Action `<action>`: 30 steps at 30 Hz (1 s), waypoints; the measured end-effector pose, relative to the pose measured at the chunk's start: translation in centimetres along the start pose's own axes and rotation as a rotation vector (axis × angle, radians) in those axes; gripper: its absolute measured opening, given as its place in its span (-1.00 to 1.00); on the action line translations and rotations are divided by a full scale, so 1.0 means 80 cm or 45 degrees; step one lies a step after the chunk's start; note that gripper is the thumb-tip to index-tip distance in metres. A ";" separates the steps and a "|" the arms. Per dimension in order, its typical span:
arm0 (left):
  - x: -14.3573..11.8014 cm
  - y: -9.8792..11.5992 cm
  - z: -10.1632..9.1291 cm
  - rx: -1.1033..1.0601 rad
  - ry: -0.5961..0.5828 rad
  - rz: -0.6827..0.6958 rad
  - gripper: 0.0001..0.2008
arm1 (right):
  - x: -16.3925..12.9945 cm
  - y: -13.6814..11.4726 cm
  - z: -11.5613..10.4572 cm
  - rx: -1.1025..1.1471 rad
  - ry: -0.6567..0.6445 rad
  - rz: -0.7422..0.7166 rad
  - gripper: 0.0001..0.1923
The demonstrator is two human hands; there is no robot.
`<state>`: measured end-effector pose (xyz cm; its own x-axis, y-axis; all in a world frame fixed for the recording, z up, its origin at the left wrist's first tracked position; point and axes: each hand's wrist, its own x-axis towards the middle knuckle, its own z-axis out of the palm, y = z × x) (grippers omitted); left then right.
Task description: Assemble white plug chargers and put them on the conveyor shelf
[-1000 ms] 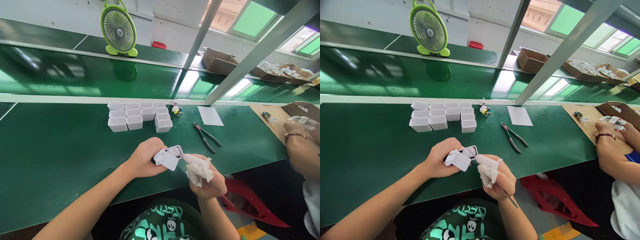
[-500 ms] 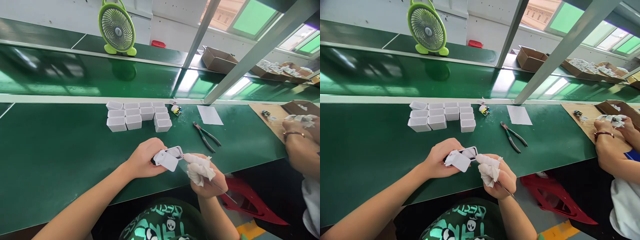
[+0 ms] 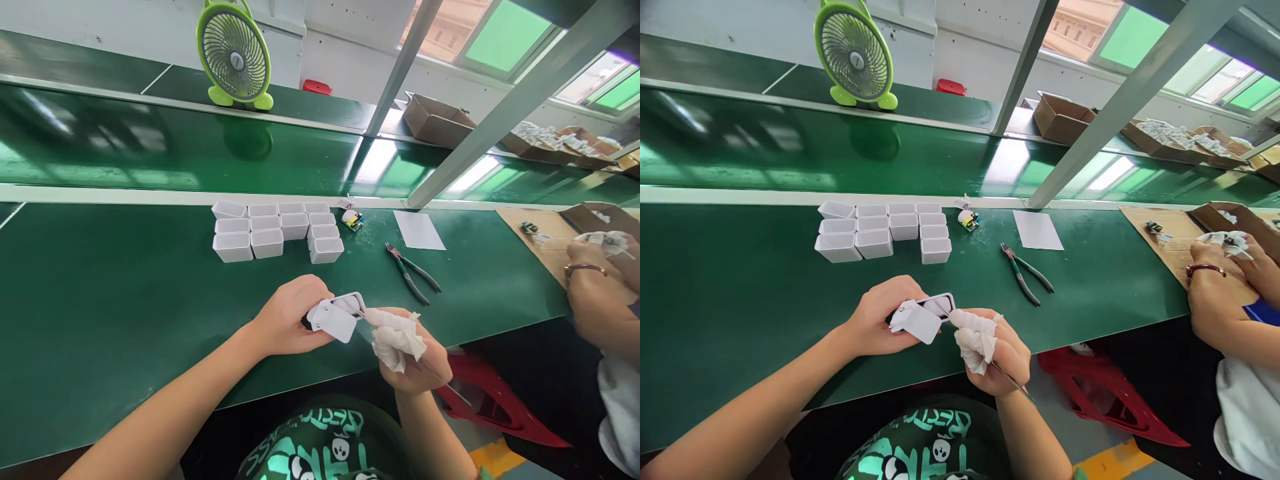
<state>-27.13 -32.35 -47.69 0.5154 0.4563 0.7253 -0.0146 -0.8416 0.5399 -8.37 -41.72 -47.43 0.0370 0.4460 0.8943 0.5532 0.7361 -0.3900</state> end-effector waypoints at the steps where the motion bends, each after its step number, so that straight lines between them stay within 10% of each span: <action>1: 0.000 0.000 0.000 0.001 -0.002 0.000 -0.76 | -0.001 0.000 0.000 -0.005 0.005 0.017 -0.75; 30: 0.000 0.002 -0.001 0.016 0.014 0.033 -0.74 | -0.008 0.000 -0.007 -0.034 0.067 0.055 -0.68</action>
<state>-27.20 -32.41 -47.55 0.5054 0.4375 0.7437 -0.0170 -0.8567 0.5155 -7.92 -42.26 -47.86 0.1047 0.4489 0.8874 0.5721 0.7027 -0.4230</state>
